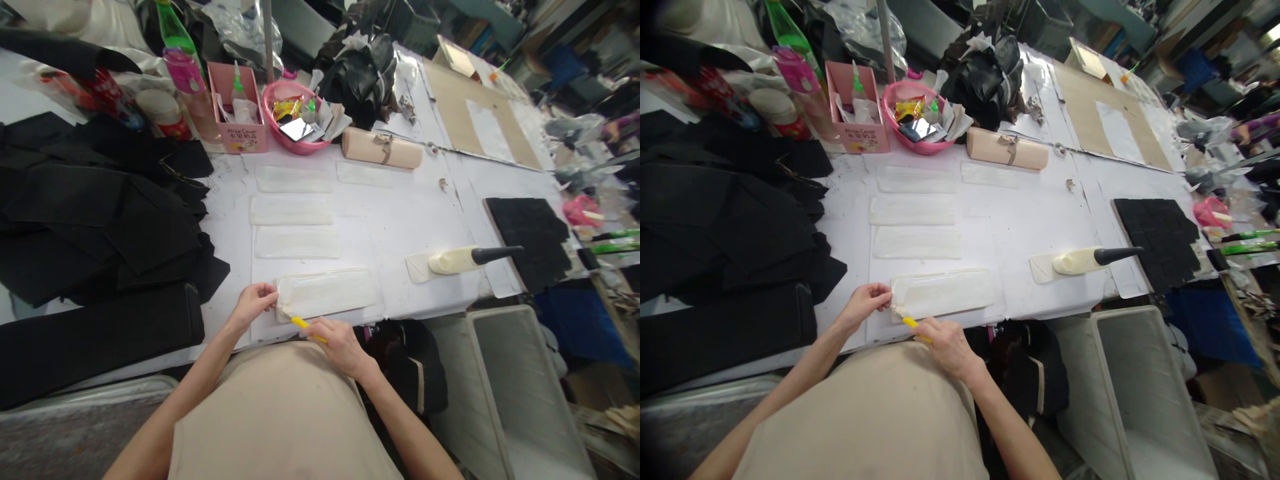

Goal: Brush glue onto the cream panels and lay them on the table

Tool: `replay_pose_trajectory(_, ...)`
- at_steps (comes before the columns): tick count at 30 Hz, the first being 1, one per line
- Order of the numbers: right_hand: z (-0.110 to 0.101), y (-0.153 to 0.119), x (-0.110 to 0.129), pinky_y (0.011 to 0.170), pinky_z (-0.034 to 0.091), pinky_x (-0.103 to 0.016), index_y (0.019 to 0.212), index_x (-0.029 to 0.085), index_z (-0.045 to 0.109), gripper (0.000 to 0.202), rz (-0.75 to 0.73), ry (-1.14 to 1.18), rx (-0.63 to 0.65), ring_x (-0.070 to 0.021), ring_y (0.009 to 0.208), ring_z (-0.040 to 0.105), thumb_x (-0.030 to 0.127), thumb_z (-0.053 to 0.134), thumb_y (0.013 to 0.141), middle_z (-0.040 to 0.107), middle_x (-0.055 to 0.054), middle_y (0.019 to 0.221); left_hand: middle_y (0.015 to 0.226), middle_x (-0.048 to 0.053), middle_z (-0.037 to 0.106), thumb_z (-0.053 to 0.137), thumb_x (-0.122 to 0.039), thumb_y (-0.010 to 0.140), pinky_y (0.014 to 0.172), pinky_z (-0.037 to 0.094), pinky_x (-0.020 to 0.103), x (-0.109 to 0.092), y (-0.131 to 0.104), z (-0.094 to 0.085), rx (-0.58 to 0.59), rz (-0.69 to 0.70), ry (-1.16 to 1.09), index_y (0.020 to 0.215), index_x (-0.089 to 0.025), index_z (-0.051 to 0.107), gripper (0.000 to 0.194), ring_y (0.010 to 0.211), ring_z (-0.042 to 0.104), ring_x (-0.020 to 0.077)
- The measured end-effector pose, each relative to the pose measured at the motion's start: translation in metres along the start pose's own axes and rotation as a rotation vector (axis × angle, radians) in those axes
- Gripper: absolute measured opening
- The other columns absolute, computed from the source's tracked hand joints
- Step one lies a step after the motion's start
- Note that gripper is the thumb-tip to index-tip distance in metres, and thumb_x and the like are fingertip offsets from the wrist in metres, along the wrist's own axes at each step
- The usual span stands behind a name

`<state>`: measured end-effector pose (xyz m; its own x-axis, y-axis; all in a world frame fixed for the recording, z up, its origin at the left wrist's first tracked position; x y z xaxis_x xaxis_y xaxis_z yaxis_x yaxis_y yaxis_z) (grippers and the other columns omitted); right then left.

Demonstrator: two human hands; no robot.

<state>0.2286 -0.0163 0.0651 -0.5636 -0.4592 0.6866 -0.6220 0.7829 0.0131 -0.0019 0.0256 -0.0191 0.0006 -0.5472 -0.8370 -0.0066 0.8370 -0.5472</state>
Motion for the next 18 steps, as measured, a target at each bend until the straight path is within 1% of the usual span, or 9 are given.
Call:
replay_pose_trajectory(3,0.000,-0.012,-0.018,0.070,0.052,-0.025,0.103,0.022,0.065,0.019,0.279,0.311,-0.177,-0.0150,0.075,0.068,0.034,0.052,0.096,0.071,-0.002,0.085,0.059,0.000,0.062,0.070,-0.036,0.060,0.051,0.041,0.024,-0.001,0.000,0.000,-0.022,0.026,0.055,0.072,-0.014,0.062,0.025,0.056,0.055,0.0130)
replay_pose_trajectory(5,0.000,-0.022,-0.029,0.070,0.055,-0.027,0.104,0.020,0.063,0.022,0.436,0.458,-0.338,-0.0165,0.073,0.070,0.037,0.052,0.095,0.070,-0.002,0.080,0.059,0.000,0.061,0.069,-0.036,0.060,0.051,0.041,0.024,-0.001,0.001,0.000,-0.029,0.050,0.102,0.071,-0.015,0.062,0.025,0.056,0.055,0.0136)
replay_pose_trajectory(8,-0.004,-0.036,-0.040,0.069,0.058,-0.030,0.104,0.018,0.061,0.026,0.575,0.535,-0.620,-0.0173,0.071,0.071,0.040,0.054,0.094,0.070,-0.003,0.080,0.058,0.000,0.061,0.066,-0.036,0.061,0.050,0.041,0.024,-0.002,0.003,0.000,-0.024,0.080,0.152,0.070,-0.015,0.062,0.023,0.055,0.055,0.0136)
replay_pose_trajectory(10,-0.005,-0.039,-0.038,0.067,0.058,-0.029,0.103,0.018,0.061,0.026,0.609,0.540,-0.751,-0.0164,0.068,0.070,0.041,0.055,0.093,0.070,-0.003,0.082,0.058,0.000,0.061,0.065,-0.037,0.061,0.050,0.042,0.024,-0.002,0.004,-0.001,-0.027,0.088,0.174,0.069,-0.016,0.061,0.023,0.054,0.055,0.0135)
replay_pose_trajectory(12,0.000,-0.033,-0.029,0.065,0.058,-0.028,0.103,0.018,0.061,0.025,0.605,0.585,-0.779,-0.0158,0.067,0.070,0.040,0.055,0.093,0.070,-0.003,0.081,0.058,0.000,0.061,0.064,-0.038,0.061,0.050,0.043,0.025,-0.002,0.004,-0.001,-0.040,0.086,0.194,0.069,-0.016,0.061,0.024,0.054,0.055,0.0138)
replay_pose_trajectory(13,0.004,-0.027,-0.024,0.064,0.058,-0.028,0.103,0.018,0.061,0.025,0.593,0.631,-0.757,-0.0156,0.066,0.070,0.040,0.054,0.093,0.070,-0.003,0.081,0.058,0.000,0.061,0.064,-0.039,0.061,0.050,0.043,0.025,-0.002,0.004,-0.001,-0.045,0.084,0.202,0.070,-0.016,0.061,0.025,0.054,0.055,0.0140)
replay_pose_trajectory(15,0.016,-0.012,-0.016,0.064,0.057,-0.027,0.104,0.018,0.060,0.025,0.561,0.734,-0.670,-0.0155,0.066,0.070,0.040,0.054,0.093,0.070,-0.003,0.079,0.058,0.000,0.061,0.064,-0.040,0.061,0.050,0.044,0.025,-0.001,0.004,-0.001,-0.050,0.081,0.215,0.070,-0.016,0.061,0.026,0.054,0.055,0.0142)
replay_pose_trajectory(17,0.026,0.002,-0.014,0.063,0.056,-0.027,0.103,0.018,0.061,0.026,0.547,0.797,-0.601,-0.0155,0.065,0.070,0.041,0.055,0.093,0.070,-0.002,0.076,0.058,0.000,0.061,0.064,-0.041,0.061,0.049,0.044,0.025,0.001,0.005,-0.001,-0.052,0.082,0.228,0.071,-0.016,0.061,0.027,0.054,0.055,0.0143)
replay_pose_trajectory(18,0.029,0.005,-0.017,0.062,0.056,-0.026,0.102,0.018,0.061,0.026,0.556,0.808,-0.600,-0.0155,0.064,0.070,0.042,0.055,0.092,0.070,-0.001,0.074,0.059,0.000,0.062,0.065,-0.042,0.061,0.049,0.044,0.025,0.002,0.005,-0.001,-0.052,0.084,0.236,0.071,-0.016,0.061,0.028,0.054,0.055,0.0143)
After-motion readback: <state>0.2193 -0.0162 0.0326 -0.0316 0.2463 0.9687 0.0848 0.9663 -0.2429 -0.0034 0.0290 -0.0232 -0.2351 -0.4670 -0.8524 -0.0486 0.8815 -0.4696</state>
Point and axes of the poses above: each hand's wrist, its own y-axis towards the middle knuckle, its own z-axis out of the palm, x = y × z, the point moved 2 cm from there along y, towards the middle knuckle
